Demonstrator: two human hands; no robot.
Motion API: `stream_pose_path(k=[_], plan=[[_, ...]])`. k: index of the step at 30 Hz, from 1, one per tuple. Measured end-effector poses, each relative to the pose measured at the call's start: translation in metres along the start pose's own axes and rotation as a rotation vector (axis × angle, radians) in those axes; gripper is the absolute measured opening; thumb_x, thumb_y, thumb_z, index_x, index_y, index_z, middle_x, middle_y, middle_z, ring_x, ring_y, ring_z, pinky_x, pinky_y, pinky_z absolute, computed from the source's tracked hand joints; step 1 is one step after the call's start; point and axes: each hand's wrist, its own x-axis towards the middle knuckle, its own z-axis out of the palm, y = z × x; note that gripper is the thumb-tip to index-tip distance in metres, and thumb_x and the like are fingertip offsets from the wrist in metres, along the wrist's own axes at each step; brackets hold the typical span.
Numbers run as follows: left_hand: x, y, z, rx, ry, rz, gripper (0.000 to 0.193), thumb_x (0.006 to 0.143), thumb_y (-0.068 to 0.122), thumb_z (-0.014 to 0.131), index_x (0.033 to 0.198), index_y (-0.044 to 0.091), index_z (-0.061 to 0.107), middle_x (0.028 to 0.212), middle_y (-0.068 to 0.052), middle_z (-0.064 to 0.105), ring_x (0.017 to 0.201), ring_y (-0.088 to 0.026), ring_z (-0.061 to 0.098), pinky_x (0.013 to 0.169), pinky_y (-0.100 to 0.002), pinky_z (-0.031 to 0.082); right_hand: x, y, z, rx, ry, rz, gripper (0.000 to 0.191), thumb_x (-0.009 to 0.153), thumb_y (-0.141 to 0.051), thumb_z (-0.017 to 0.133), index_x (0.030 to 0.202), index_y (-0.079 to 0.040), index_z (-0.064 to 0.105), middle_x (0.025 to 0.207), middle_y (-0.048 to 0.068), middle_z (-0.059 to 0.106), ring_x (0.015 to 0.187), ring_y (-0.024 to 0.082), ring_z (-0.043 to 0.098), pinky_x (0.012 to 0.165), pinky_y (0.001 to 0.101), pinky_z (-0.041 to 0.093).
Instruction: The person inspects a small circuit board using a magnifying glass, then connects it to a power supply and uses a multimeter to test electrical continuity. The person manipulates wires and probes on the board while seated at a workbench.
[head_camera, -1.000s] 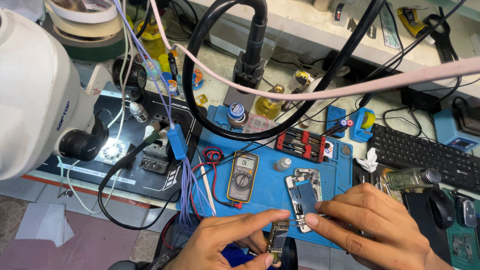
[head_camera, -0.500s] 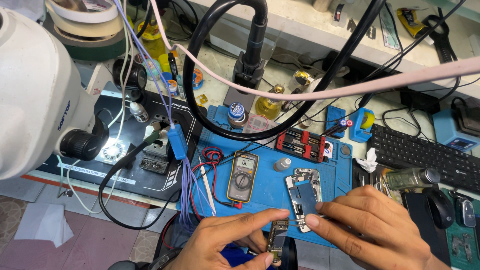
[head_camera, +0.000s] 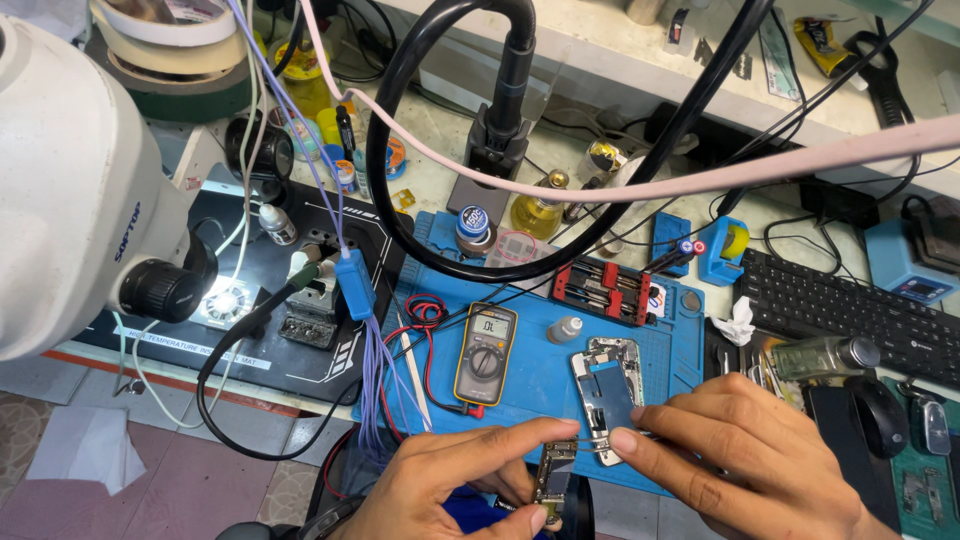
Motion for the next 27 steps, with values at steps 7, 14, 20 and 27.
stream_pose_path(k=[7,14,20,27], plan=[[0.0000,-0.0013,-0.0005,0.002,-0.009,0.010,0.061,0.095,0.007,0.078,0.152,0.006,0.057,0.091,-0.006,0.076,0.086,-0.012,0.076,0.083,-0.027,0.064,-0.0001,-0.0002,-0.0003,-0.005,0.007,-0.003,0.030,0.079,-0.012,0.081,0.108,-0.006,0.076,0.101,0.010,0.070,0.083,0.019,0.070,0.068,0.0310,0.056],[-0.0017,-0.0023,-0.0007,0.014,-0.010,0.021,0.062,0.095,0.007,0.079,0.152,0.006,0.057,0.091,-0.006,0.076,0.085,-0.012,0.076,0.082,-0.027,0.063,-0.0014,-0.0026,-0.0022,0.026,-0.029,0.039,0.030,0.080,-0.013,0.079,0.110,-0.007,0.076,0.102,0.009,0.071,0.084,0.018,0.071,0.069,0.0306,0.056],[-0.0032,-0.0033,-0.0015,-0.006,-0.021,0.008,0.061,0.095,0.007,0.078,0.153,0.005,0.057,0.093,-0.007,0.076,0.088,-0.012,0.076,0.083,-0.027,0.063,-0.0020,-0.0055,-0.0010,0.026,-0.014,0.066,0.029,0.081,-0.014,0.077,0.109,-0.008,0.077,0.102,0.009,0.071,0.084,0.017,0.071,0.070,0.0304,0.056],[-0.0033,-0.0042,-0.0004,-0.033,-0.019,-0.006,0.061,0.095,0.007,0.078,0.152,0.005,0.056,0.094,-0.007,0.077,0.089,-0.013,0.077,0.085,-0.027,0.064,-0.0019,-0.0046,-0.0020,0.010,-0.006,0.045,0.030,0.080,-0.014,0.076,0.109,-0.007,0.077,0.102,0.010,0.071,0.084,0.018,0.071,0.070,0.0301,0.057]])
